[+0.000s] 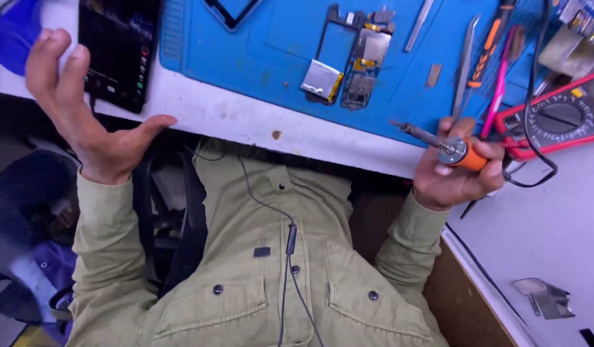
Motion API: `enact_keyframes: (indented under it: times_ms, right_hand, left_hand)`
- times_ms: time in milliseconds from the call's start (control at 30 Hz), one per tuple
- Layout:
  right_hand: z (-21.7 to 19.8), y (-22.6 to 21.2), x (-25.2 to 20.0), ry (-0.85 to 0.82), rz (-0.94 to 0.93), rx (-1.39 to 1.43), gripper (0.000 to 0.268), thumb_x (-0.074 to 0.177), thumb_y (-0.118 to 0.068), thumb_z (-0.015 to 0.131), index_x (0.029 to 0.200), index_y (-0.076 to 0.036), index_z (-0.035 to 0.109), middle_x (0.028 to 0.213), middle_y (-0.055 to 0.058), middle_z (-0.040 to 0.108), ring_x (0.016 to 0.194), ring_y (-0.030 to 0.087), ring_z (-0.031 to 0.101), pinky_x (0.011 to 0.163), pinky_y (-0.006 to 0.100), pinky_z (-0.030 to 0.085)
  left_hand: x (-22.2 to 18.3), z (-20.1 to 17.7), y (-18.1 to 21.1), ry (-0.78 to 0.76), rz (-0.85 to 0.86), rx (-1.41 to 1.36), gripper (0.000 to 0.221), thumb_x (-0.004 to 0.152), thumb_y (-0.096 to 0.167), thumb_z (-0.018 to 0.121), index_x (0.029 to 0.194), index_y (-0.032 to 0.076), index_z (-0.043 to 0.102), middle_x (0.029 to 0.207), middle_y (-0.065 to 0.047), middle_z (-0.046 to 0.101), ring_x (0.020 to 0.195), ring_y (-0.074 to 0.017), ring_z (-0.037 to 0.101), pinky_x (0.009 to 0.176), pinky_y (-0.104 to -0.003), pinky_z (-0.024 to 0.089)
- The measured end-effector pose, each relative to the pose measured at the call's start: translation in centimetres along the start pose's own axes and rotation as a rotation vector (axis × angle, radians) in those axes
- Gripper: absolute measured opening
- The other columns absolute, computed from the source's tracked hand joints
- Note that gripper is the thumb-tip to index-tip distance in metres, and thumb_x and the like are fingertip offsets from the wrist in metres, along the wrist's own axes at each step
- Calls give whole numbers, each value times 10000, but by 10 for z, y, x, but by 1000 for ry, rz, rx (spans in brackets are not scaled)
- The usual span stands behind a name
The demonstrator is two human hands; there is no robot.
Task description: Soldering small electronic components onto a mobile phone motherboard using a soldering iron and tweezers at a repair workbench.
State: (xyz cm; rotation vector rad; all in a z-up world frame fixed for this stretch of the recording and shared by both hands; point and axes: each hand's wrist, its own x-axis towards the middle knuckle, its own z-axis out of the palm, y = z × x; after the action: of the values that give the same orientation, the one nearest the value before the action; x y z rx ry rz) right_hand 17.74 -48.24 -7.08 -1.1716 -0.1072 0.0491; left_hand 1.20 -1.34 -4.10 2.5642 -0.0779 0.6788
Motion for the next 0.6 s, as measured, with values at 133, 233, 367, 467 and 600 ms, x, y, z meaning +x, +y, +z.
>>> enact_keyframes:
  times_ms: [133,233,367,467,600]
  right_hand:
    - [6,2,10,-4,-6,17,385,1034,-470,501,1225,-229,733,571,-17,423,859,157,474,1034,403,469]
    - [-2,-1,-5,27,28,-42,395,1043,-476,477,1183,-218,743,580,-21,415,918,185,478,1024,421,475]
    - [-3,0,-3,12,-8,-11,358,1037,-488,510,1151,-246,748,576,-13,403,972,205,472,1045,431,483]
    - [-6,2,-2,-2,4,-31,353,1015,-460,519,1149,-240,760,599,8,463,944,212,476,1044,433,468]
    - [-4,-1,-3,-53,-19,-96,316,980,-434,518,1127,-262,739,580,17,475,961,216,535,1018,436,467]
  left_hand:
    - [38,3,57,84,17,94,430,1106,241,741,1153,-186,727,1150,-307,611,1118,-445,559,945,-583,566]
    - [46,8,89,-188,11,57,144,1084,166,811,1052,30,846,1020,-86,779,936,-311,686,957,-426,356]
    - [68,49,90,-223,115,-7,28,1100,60,784,1125,55,795,1007,-78,770,894,-286,674,872,-404,348]
    - [72,70,86,-219,100,8,90,1098,87,818,1182,67,792,1024,-74,753,862,-270,616,758,-405,367]
    - [78,82,90,-186,94,37,56,1090,129,863,1113,132,812,968,-50,716,780,-257,515,660,-399,314]
